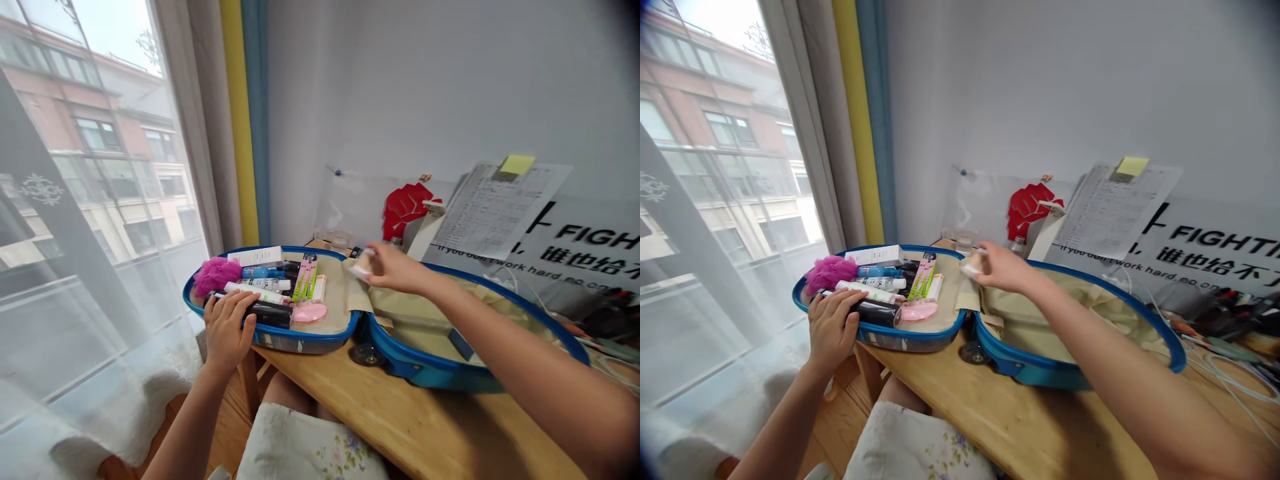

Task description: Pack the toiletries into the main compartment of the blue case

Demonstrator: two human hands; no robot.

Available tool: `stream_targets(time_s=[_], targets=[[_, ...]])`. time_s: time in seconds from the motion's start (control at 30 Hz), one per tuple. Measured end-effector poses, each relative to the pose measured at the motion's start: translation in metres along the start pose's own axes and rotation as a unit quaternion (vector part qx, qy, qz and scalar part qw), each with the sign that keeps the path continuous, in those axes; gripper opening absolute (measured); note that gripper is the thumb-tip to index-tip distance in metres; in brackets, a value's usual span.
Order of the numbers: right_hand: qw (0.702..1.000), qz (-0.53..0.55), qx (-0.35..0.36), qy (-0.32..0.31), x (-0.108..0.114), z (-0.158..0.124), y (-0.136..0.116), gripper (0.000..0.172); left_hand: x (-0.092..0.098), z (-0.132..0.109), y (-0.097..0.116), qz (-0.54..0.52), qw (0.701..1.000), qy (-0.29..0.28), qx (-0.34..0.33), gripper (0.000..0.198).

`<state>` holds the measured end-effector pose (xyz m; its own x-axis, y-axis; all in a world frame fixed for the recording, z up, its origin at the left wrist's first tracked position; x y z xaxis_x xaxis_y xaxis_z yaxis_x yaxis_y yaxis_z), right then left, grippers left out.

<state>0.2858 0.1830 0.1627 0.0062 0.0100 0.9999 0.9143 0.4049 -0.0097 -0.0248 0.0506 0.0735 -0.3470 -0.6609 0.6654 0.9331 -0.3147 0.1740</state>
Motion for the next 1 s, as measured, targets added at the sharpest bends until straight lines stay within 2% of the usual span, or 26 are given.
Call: stream_targets(time_s=[0.1, 0.2, 0.3, 0.43, 0.57, 0.67, 0.73, 0.87, 0.93, 1.0], targets=[[0.993, -0.012, 0.109, -0.037, -0.013, 0.036, -0.073, 0.084, 0.0, 0.0, 0.0, -0.002, 1.0, -0.002, -0.001, 0.037], [0.984, -0.024, 0.161, -0.069, -0.032, 0.062, -0.115, 0.087, 0.001, 0.0, 0.001, -0.003, 1.0, 0.0, -0.004, 0.036], [0.978, -0.031, 0.182, -0.097, -0.05, 0.079, -0.132, 0.089, 0.001, 0.0, 0.002, -0.001, 1.0, 0.002, -0.004, 0.036], [0.973, -0.026, 0.193, -0.122, -0.068, 0.089, -0.138, 0.093, 0.001, 0.0, 0.002, -0.003, 1.0, 0.003, 0.0, 0.037], [0.972, -0.01, 0.198, -0.125, -0.07, 0.087, -0.137, 0.091, 0.0, -0.001, 0.0, -0.003, 1.0, -0.001, 0.001, 0.037], [0.976, 0.006, 0.19, -0.103, -0.052, 0.083, -0.118, 0.085, 0.0, -0.001, -0.001, -0.004, 1.0, -0.004, 0.003, 0.037], [0.983, 0.013, 0.169, -0.076, -0.034, 0.076, -0.089, 0.08, 0.0, 0.0, 0.0, -0.004, 1.0, -0.005, 0.003, 0.036], [0.997, 0.011, 0.066, -0.038, -0.005, 0.05, 0.004, 0.069, 0.0, 0.0, 0.0, -0.002, 1.0, -0.002, 0.001, 0.036], [1.0, 0.004, -0.006, -0.025, -0.002, 0.027, 0.056, 0.063, -0.001, 0.0, 0.0, -0.001, 1.0, -0.004, 0.002, 0.036], [0.997, -0.004, -0.079, -0.018, -0.008, 0.0, 0.104, 0.053, -0.001, 0.0, 0.0, -0.001, 1.0, -0.002, 0.001, 0.036]])
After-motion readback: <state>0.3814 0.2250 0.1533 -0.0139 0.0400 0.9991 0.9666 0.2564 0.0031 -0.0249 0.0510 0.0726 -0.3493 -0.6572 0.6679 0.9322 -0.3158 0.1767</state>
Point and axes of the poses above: each hand's wrist, its own z-axis towards the middle knuckle, its own x-axis out of the back of the hand, y = z × x, the point moved 8 cm from there along z, towards the middle knuckle, and after that the axes turned 12 degrees about -y, right-handed, at the moved point
